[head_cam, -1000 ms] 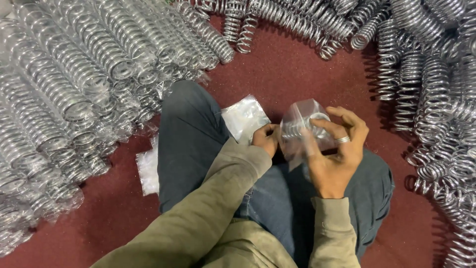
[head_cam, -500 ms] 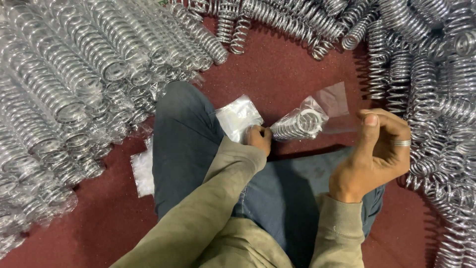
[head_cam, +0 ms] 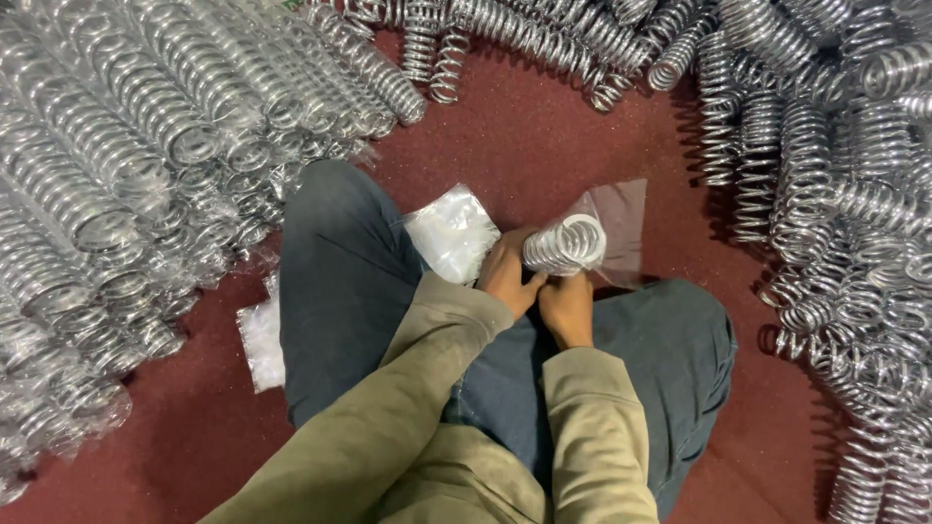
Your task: Bagging individual metal springs into small plastic bags while sitting on the floor.
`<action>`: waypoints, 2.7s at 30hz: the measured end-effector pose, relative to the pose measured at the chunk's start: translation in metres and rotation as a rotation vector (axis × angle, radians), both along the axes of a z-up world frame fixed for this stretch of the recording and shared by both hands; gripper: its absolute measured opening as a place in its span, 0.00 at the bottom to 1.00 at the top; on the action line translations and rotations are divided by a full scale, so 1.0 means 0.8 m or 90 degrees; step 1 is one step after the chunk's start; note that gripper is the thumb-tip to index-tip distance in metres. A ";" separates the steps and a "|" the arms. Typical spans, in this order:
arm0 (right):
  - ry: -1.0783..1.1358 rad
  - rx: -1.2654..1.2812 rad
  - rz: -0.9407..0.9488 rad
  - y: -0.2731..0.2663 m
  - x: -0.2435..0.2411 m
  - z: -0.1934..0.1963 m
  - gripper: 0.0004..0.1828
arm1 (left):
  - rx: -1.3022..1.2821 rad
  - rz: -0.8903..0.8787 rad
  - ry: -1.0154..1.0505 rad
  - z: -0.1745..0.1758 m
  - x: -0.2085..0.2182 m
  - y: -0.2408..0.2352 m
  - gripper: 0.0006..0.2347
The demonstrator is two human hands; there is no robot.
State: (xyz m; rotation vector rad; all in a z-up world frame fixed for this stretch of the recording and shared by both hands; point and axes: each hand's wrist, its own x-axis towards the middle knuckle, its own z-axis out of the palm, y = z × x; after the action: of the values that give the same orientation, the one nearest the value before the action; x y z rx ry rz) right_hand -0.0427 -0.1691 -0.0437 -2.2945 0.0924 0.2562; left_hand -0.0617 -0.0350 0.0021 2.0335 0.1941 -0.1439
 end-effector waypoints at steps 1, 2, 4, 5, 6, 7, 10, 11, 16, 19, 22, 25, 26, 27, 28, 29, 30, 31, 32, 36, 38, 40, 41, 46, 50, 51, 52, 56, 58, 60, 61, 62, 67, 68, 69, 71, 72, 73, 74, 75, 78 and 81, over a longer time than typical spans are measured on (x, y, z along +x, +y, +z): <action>-0.004 -0.002 -0.007 -0.004 0.003 -0.012 0.16 | -0.002 -0.007 -0.004 -0.023 0.010 0.002 0.24; 0.039 -0.031 0.008 -0.008 0.006 -0.023 0.23 | 0.039 -0.037 0.027 -0.046 0.021 0.003 0.27; 0.079 -0.065 0.019 0.000 0.002 0.014 0.30 | 0.076 -0.070 0.054 -0.061 0.034 0.008 0.29; 0.115 -0.069 0.041 0.017 -0.006 0.061 0.33 | 0.090 -0.090 0.081 -0.054 0.034 0.016 0.30; 0.152 -0.073 0.064 0.035 -0.016 0.107 0.39 | 0.104 -0.111 0.109 -0.047 0.034 0.025 0.32; 0.150 -0.073 0.066 0.043 -0.027 0.138 0.39 | 0.104 -0.109 0.107 -0.021 0.020 0.029 0.32; 0.169 -0.071 0.135 0.058 -0.056 0.206 0.55 | 0.183 -0.103 0.205 0.067 -0.026 0.045 0.33; 0.075 -0.101 0.208 0.057 -0.065 0.213 0.49 | 0.101 -0.098 0.216 0.104 -0.045 0.050 0.36; -0.229 0.120 0.153 0.047 -0.071 0.256 0.17 | -0.103 -0.010 -0.050 0.162 -0.104 0.053 0.33; -0.301 0.076 0.087 0.043 -0.064 0.268 0.11 | -0.083 -0.018 -0.230 0.132 -0.102 0.048 0.28; -0.330 0.019 0.139 0.035 -0.077 0.292 0.10 | 0.010 0.001 -0.368 0.122 -0.099 0.048 0.28; -0.410 0.000 0.245 0.029 -0.089 0.313 0.05 | 0.142 -0.039 -0.487 0.131 -0.087 0.052 0.28; -0.439 -0.042 0.281 0.025 -0.092 0.313 0.04 | 0.113 -0.057 -0.499 0.143 -0.083 0.049 0.24; -0.467 -0.085 0.316 0.022 -0.096 0.314 0.05 | 0.082 -0.075 -0.512 0.155 -0.078 0.045 0.21; -0.466 -0.087 0.316 0.021 -0.100 0.309 0.05 | 0.081 -0.076 -0.511 0.151 -0.073 0.036 0.21; -0.469 -0.139 0.321 0.020 -0.103 0.305 0.05 | -0.005 -0.105 -0.513 0.147 -0.066 0.028 0.12; -0.471 -0.191 0.326 0.019 -0.105 0.301 0.06 | -0.090 -0.134 -0.514 0.143 -0.058 0.020 0.07; -0.472 -0.192 0.327 0.017 -0.110 0.299 0.06 | -0.090 -0.134 -0.515 0.145 -0.062 0.014 0.07; -0.423 -0.163 0.275 0.015 -0.116 0.296 0.05 | -0.143 -0.107 -0.452 0.147 -0.066 0.008 0.06; -0.439 -0.116 0.142 0.003 -0.116 0.282 0.12 | -0.177 -0.055 -0.479 0.134 -0.072 -0.018 0.05; -0.386 -0.108 0.145 -0.007 -0.100 0.267 0.15 | -0.155 -0.053 -0.497 0.130 -0.081 -0.026 0.05; -0.327 -0.097 0.151 -0.009 -0.090 0.270 0.22 | -0.131 -0.047 -0.510 0.124 -0.094 -0.034 0.05; -0.109 -0.121 0.115 -0.003 -0.084 0.280 0.24 | -0.115 -0.038 -0.469 0.121 -0.098 -0.035 0.05; 0.243 -0.222 0.141 0.006 -0.072 0.294 0.23 | -0.134 -0.092 -0.355 0.139 -0.127 -0.006 0.32; 0.246 -0.173 0.080 0.020 -0.078 0.291 0.23 | -0.312 0.025 -0.018 0.119 -0.167 0.024 0.39; 0.187 -0.196 0.082 0.020 -0.080 0.283 0.23 | -0.411 0.071 0.114 0.106 -0.177 0.028 0.38; 0.188 -0.189 0.098 0.031 -0.080 0.282 0.23 | -0.403 0.087 0.113 0.115 -0.177 0.038 0.38; -0.030 -0.176 0.178 0.068 -0.108 0.290 0.26 | -0.677 0.250 0.251 0.152 -0.169 0.072 0.41; -0.154 -0.072 0.193 0.097 -0.139 0.311 0.26 | -0.766 0.324 0.251 0.181 -0.169 0.090 0.42; -0.284 0.207 0.314 0.132 -0.179 0.344 0.29 | -0.879 0.437 -0.106 0.217 -0.173 0.107 0.25; -0.283 0.210 0.313 0.141 -0.192 0.344 0.29 | -0.876 0.438 -0.106 0.227 -0.177 0.130 0.25; -0.358 0.224 0.357 0.149 -0.204 0.344 0.22 | -0.847 0.363 -0.223 0.237 -0.181 0.153 0.29; -0.419 0.266 0.537 0.148 -0.210 0.302 0.17 | -0.503 0.451 -0.434 0.281 -0.203 0.279 0.42; -0.386 0.238 0.561 0.141 -0.209 0.291 0.15 | -0.296 0.459 -0.430 0.279 -0.210 0.316 0.34; -0.357 0.209 0.584 0.135 -0.206 0.280 0.14 | -0.089 0.458 -0.422 0.278 -0.215 0.353 0.26; -0.316 0.201 0.567 0.119 -0.200 0.274 0.14 | 0.001 0.496 -0.355 0.277 -0.215 0.399 0.27; -0.276 0.191 0.548 0.112 -0.197 0.270 0.14 | 0.090 0.529 -0.285 0.277 -0.214 0.423 0.29; -0.274 0.193 0.548 0.104 -0.194 0.262 0.14 | 0.092 0.530 -0.283 0.258 -0.212 0.442 0.29; -0.262 0.160 0.547 0.096 -0.191 0.253 0.15 | 0.095 0.556 -0.159 0.240 -0.208 0.460 0.31; -0.249 0.124 0.543 0.086 -0.189 0.244 0.17 | 0.095 0.577 -0.033 0.219 -0.204 0.478 0.34; -0.202 0.099 0.504 0.075 -0.180 0.234 0.17 | 0.195 0.548 0.025 0.200 -0.205 0.464 0.34; -0.148 0.083 0.506 0.068 -0.163 0.224 0.17 | 0.477 0.460 -0.350 0.205 -0.204 0.387 0.21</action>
State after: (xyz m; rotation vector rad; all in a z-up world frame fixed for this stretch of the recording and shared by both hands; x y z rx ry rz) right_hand -0.1734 -0.1145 0.1357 -2.1081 -0.9379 0.3765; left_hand -0.2250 0.2746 0.1663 2.4867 0.6878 1.0646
